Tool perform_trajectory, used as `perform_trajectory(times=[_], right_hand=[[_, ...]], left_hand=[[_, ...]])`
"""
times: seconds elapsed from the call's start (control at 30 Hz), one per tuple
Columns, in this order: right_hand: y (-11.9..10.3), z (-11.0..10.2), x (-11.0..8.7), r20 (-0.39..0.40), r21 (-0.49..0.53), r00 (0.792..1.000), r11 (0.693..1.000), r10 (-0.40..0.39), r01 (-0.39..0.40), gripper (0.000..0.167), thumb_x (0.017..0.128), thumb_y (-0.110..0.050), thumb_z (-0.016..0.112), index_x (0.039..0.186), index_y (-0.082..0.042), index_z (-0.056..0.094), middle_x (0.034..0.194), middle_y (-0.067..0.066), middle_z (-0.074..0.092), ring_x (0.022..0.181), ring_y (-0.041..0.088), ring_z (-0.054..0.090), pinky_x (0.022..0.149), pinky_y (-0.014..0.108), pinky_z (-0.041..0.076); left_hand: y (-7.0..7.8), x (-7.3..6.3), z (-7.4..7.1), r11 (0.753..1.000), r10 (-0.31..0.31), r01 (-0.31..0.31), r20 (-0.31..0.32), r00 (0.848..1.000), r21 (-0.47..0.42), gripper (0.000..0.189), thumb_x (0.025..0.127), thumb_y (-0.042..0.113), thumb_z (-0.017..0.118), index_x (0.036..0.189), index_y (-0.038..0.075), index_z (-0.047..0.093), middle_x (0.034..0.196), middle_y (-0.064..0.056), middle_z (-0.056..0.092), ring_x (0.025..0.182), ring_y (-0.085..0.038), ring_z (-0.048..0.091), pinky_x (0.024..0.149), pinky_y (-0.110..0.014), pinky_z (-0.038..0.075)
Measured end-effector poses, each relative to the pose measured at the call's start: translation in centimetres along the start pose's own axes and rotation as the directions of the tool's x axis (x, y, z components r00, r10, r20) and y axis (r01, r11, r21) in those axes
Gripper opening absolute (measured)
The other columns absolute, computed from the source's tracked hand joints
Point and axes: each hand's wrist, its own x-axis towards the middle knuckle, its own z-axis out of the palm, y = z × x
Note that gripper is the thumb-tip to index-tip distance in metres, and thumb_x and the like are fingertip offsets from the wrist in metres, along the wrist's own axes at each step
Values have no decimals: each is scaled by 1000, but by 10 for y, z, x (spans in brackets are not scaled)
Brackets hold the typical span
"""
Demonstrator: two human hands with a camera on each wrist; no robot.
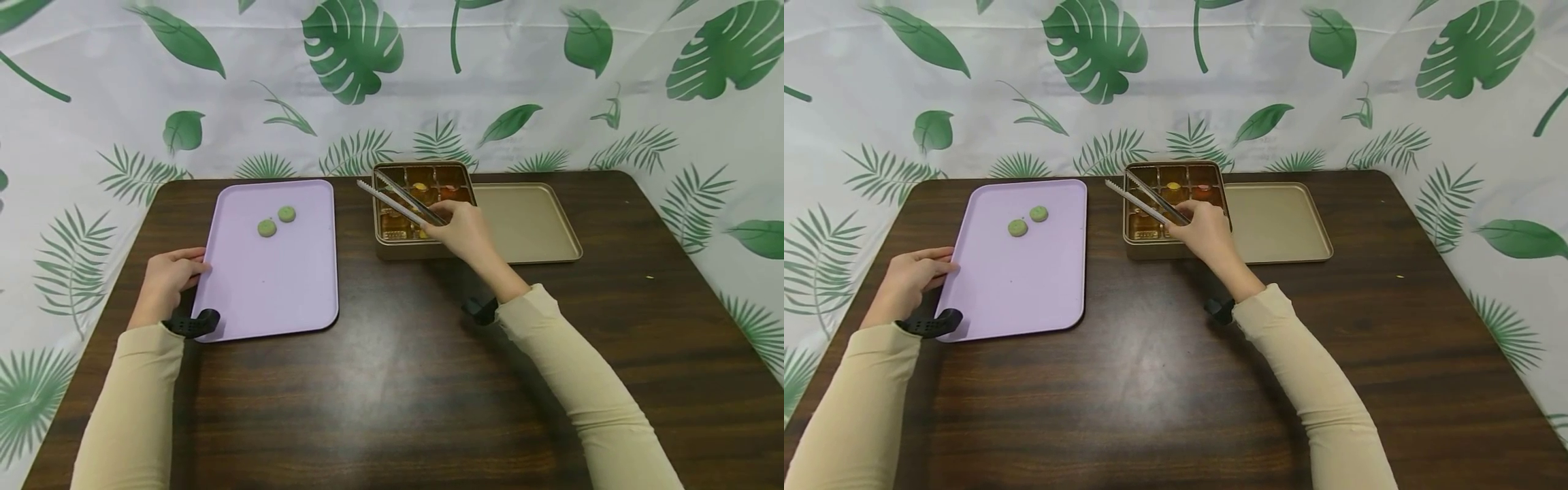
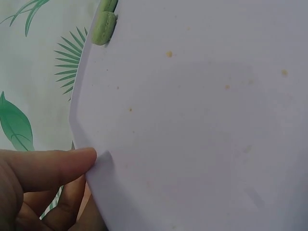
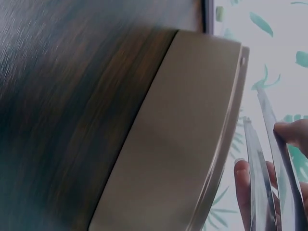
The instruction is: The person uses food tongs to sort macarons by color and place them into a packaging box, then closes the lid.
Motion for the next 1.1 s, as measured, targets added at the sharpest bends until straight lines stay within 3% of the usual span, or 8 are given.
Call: perform_trajectory(times=[0.1, 0.17, 0.3, 0.47, 0.53, 0.63, 0.73, 1.1], right_hand=[[-5, 4, -4, 10, 16, 1000, 1000, -24, 24, 42, 86, -28, 69, 123, -7, 64, 89, 16, 68, 58, 18, 45, 50, 26, 33], [-10, 6, -5, 16, 25, 999, 999, -39, 39, 43, 86, -28, 69, 123, -8, 64, 93, 16, 67, 60, 18, 48, 51, 27, 36], [-17, 12, -9, 26, 28, 997, 997, -79, 79, 40, 85, -27, 70, 120, -8, 66, 107, 16, 69, 64, 21, 51, 64, 32, 42], [-25, 21, -13, 71, 42, 991, 993, -115, 112, 38, 85, -28, 70, 117, -10, 67, 108, 13, 71, 64, 18, 55, 56, 27, 38], [-28, 25, -15, 95, 46, 988, 992, -121, 117, 39, 85, -30, 70, 118, -11, 67, 107, 12, 71, 65, 18, 56, 53, 25, 37], [-34, 31, -16, 122, 47, 984, 991, -132, 127, 38, 85, -30, 70, 118, -11, 67, 105, 11, 71, 62, 16, 53, 53, 24, 36], [-39, 36, -17, 128, 34, 981, 989, -147, 144, 38, 84, -29, 71, 117, -11, 68, 104, 10, 72, 61, 16, 51, 54, 24, 37], [-57, 59, -16, 191, -1, 962, 980, -196, 200, 36, 84, -26, 72, 115, -9, 68, 103, 8, 72, 85, 20, 66, 73, 33, 53]], left_hand=[[0, 0, 1, 1000, -7, 7, -14, 1000, 4, 52, 92, 11, 57, 143, 5, 43, 86, 21, 55, 83, 8, 52, 102, -30, 48], [-1, 0, 2, 1000, -8, 8, -18, 1000, -1, 52, 92, 11, 58, 142, 5, 43, 81, 24, 56, 85, 6, 53, 101, -30, 49], [-1, -1, 2, 1000, -1, 1, -21, 1000, -18, 52, 92, 8, 58, 142, 3, 43, 60, 34, 51, 80, 7, 52, 78, -14, 54], [1, -1, 3, 999, 12, -13, -19, 1000, -46, 52, 91, 3, 55, 142, 1, 43, 58, 34, 50, 73, 11, 48, 62, -5, 46], [2, -2, 3, 999, 11, -11, -18, 1000, -31, 52, 91, 5, 56, 142, 2, 43, 58, 35, 50, 75, 11, 49, 67, -8, 49], [3, -2, 5, 1000, 5, -5, -11, 1000, -7, 52, 92, 7, 56, 142, 3, 43, 59, 35, 49, 79, 9, 50, 88, -20, 53], [5, -2, 7, 1000, 12, -12, 3, 1000, 2, 52, 93, 9, 56, 143, 4, 42, 60, 35, 49, 83, 7, 50, 105, -35, 46], [13, -5, 18, 998, 56, -56, 50, 997, 11, 52, 93, 8, 55, 143, 3, 42, 74, 28, 50, 83, 6, 51, 105, -37, 45]])
